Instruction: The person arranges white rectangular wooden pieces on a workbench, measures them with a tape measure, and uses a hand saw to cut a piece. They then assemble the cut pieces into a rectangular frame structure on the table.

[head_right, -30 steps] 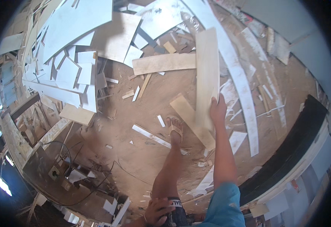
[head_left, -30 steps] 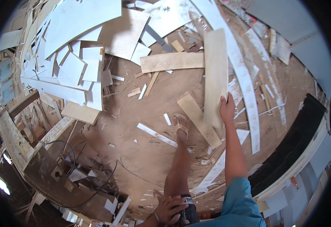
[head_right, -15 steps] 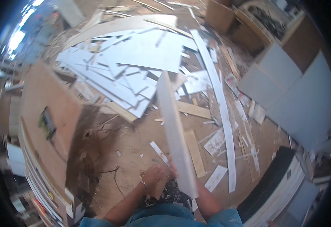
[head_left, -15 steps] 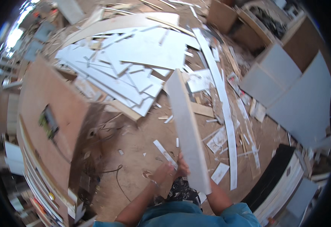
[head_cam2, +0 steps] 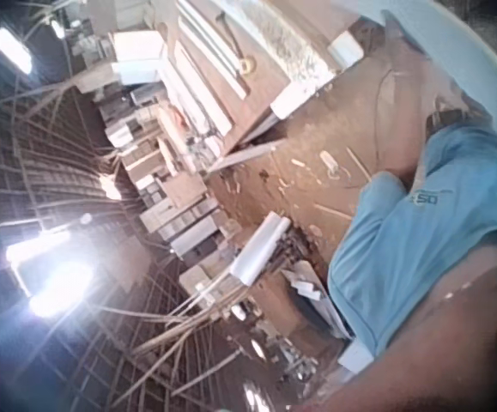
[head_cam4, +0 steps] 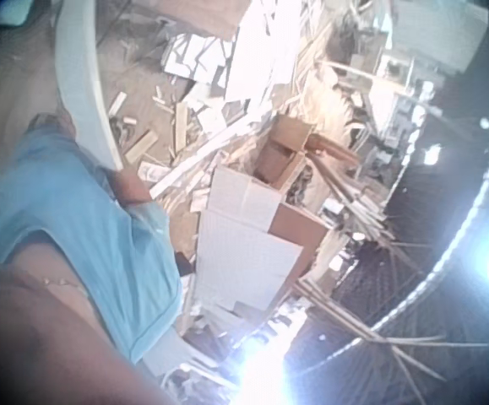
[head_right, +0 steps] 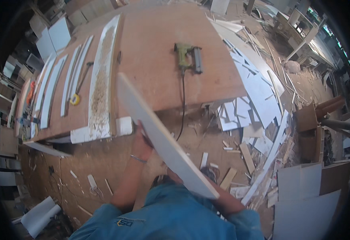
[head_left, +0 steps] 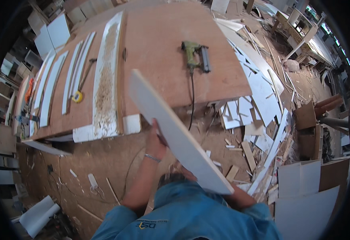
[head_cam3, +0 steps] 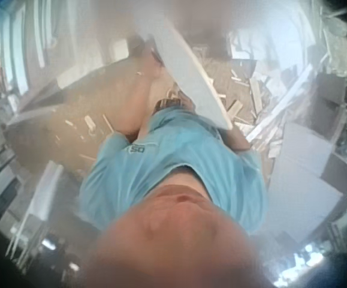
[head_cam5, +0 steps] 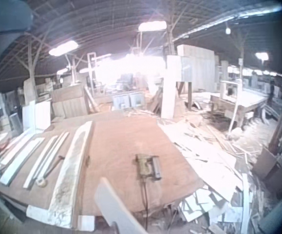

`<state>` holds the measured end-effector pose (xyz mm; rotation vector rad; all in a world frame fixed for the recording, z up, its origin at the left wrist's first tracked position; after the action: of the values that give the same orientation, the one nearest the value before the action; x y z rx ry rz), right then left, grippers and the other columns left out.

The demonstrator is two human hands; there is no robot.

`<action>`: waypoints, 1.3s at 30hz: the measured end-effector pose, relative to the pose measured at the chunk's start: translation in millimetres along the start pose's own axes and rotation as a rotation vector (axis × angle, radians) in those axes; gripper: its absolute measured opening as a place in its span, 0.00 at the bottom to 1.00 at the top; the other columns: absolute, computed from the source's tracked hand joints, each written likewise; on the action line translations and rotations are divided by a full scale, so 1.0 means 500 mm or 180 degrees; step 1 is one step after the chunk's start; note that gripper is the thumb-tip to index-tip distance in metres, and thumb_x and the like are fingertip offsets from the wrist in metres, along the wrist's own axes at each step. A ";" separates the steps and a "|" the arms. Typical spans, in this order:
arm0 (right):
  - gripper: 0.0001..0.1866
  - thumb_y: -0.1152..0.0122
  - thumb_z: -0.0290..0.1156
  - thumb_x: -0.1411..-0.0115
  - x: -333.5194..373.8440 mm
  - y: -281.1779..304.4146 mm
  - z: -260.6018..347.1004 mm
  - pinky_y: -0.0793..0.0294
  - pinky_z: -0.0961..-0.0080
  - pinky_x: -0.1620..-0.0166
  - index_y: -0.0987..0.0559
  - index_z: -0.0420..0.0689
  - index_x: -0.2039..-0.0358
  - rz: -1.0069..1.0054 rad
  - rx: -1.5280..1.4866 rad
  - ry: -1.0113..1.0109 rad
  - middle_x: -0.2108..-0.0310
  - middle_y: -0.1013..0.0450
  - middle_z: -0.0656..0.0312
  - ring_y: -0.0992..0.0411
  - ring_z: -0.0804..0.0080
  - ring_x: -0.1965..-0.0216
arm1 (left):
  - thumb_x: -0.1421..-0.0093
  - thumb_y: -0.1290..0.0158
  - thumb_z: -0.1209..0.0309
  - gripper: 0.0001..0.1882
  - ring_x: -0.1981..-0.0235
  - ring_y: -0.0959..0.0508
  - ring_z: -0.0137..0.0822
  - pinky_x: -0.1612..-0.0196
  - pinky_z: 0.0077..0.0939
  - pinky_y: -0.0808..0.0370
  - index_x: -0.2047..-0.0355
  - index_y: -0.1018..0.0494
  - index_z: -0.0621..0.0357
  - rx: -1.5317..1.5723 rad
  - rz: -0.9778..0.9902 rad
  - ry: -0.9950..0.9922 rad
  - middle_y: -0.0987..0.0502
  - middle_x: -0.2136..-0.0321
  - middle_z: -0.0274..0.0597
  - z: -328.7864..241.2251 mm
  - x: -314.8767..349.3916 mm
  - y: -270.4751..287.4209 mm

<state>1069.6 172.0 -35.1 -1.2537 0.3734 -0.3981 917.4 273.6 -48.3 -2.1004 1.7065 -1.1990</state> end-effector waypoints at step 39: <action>0.12 0.49 0.34 0.28 -0.173 0.865 0.268 0.17 0.64 0.47 0.21 0.42 0.53 -0.2388 -0.0928 0.2063 0.56 0.22 0.54 0.24 0.62 0.53 | 0.28 0.53 0.46 0.36 0.41 0.27 0.65 0.37 0.46 0.32 0.42 0.28 0.73 -0.5058 -0.2778 -0.1332 0.25 0.44 0.69 -0.238 -0.408 0.288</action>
<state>1095.5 439.0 -410.1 -1.5080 0.5089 -1.4513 727.8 447.4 -150.1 -3.6421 1.5883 1.1562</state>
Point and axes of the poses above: each hand's wrist, its own x-axis away from the middle knuckle, its own y-axis out of the back of the hand, z = x × y, the point moved 6 cm from there along -x, towards the middle knuckle
